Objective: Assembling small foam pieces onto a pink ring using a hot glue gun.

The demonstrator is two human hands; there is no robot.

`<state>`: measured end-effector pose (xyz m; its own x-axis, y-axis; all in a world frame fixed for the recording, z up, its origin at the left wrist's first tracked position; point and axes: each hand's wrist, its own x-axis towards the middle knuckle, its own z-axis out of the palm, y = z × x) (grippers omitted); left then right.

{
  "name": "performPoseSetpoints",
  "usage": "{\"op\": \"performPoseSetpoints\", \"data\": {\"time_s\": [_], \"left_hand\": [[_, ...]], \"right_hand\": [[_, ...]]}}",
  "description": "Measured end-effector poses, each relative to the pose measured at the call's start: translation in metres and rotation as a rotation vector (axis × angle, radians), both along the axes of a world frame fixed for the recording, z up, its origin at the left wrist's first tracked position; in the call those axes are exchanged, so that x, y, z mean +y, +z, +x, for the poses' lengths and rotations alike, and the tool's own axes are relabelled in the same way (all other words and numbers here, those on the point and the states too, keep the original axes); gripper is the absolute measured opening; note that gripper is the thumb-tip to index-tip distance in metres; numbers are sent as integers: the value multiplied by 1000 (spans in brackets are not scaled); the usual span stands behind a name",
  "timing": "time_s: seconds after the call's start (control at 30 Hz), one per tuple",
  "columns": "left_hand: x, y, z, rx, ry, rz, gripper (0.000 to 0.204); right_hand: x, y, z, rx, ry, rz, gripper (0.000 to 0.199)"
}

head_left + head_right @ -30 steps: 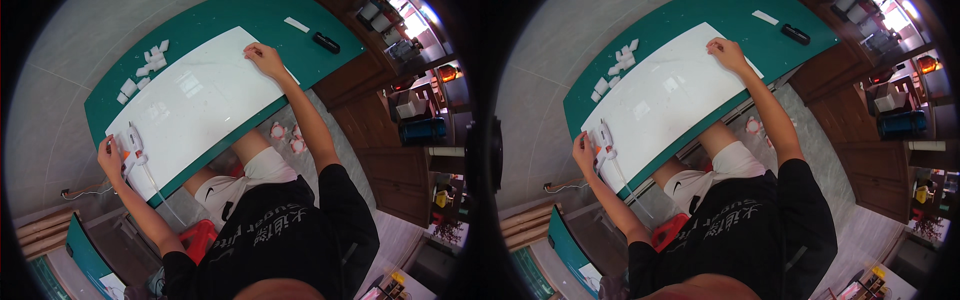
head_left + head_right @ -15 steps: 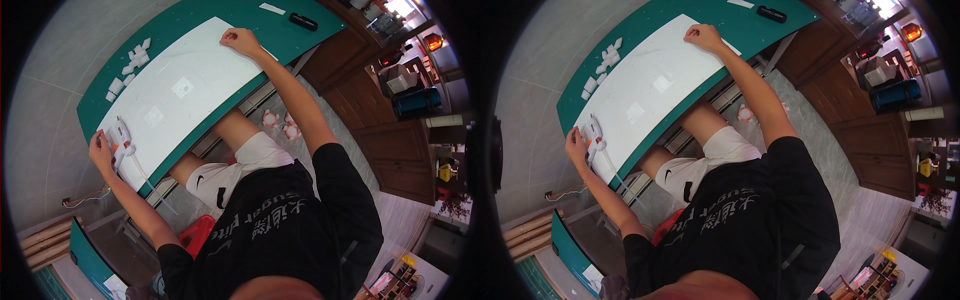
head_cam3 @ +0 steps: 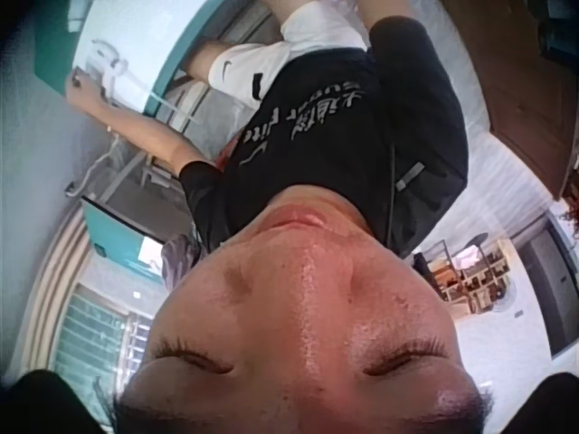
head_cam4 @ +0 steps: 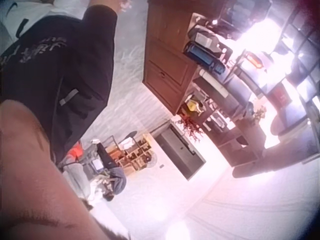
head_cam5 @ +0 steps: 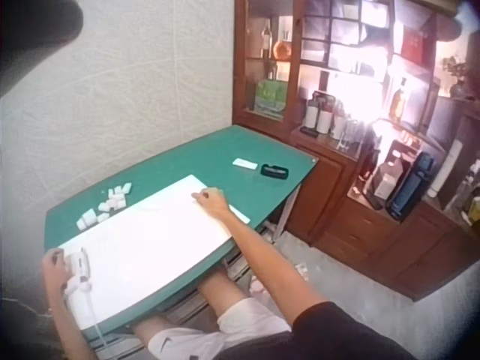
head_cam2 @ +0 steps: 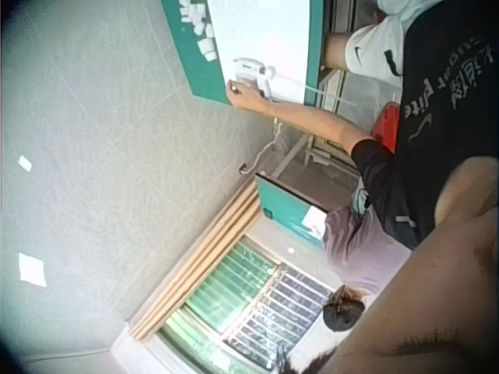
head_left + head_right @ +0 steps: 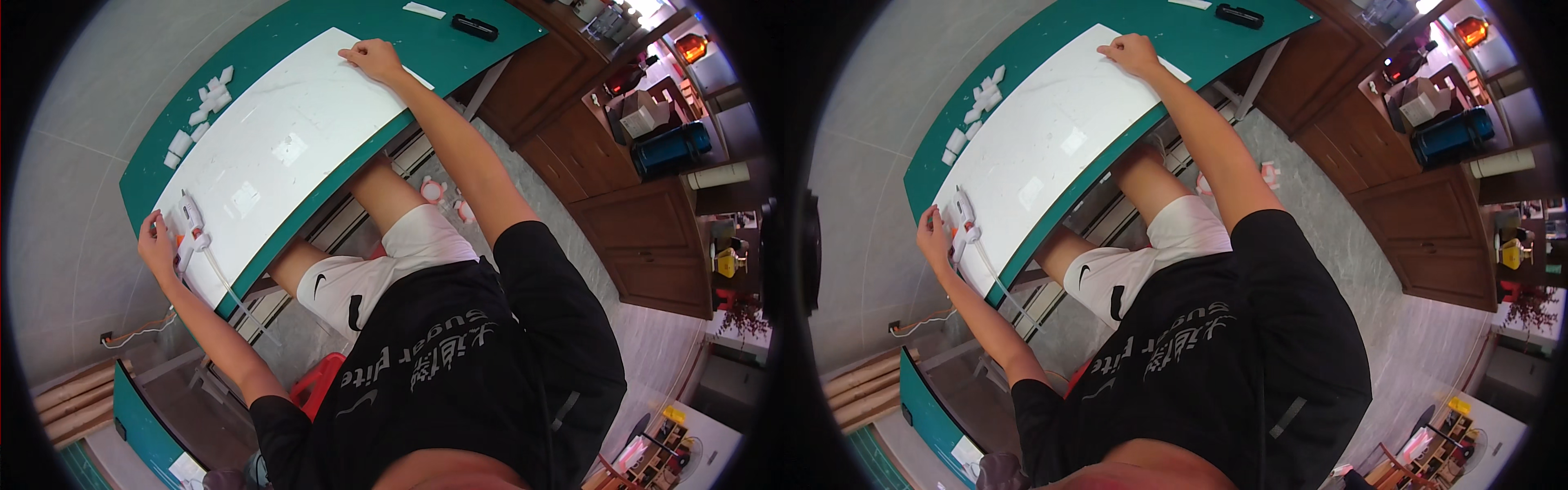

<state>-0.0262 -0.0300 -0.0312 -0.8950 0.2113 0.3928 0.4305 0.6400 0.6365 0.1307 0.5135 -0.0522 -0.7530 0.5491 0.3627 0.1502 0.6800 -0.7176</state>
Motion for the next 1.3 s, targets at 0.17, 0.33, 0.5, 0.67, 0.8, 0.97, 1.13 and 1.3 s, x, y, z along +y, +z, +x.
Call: {"op": "performPoseSetpoints", "data": {"time_s": [0.17,0.33,0.5,0.67,0.8,0.97,1.13,1.3], "left_hand": [[11,-6,-7,-39,-44,9,25],[-16,-21,-29,-109,-107,111,25],[-33,-12,-32,-142,-133,170,26],[-40,11,-7,-174,-146,151,26],[-32,49,39,-129,-124,154,28],[-18,93,117,-42,-77,181,27],[-16,116,182,76,-80,203,25],[-8,114,233,79,-148,294,23]], "right_hand": [[15,-9,1,101,-17,-64,32],[13,-13,-8,110,4,-69,23],[14,-18,-10,138,55,-87,20],[16,-20,-10,218,129,-137,16],[22,-19,-3,158,220,-75,17],[11,-3,11,113,375,-135,24],[7,17,38,129,424,-268,27],[33,13,62,201,284,-78,27]]}}
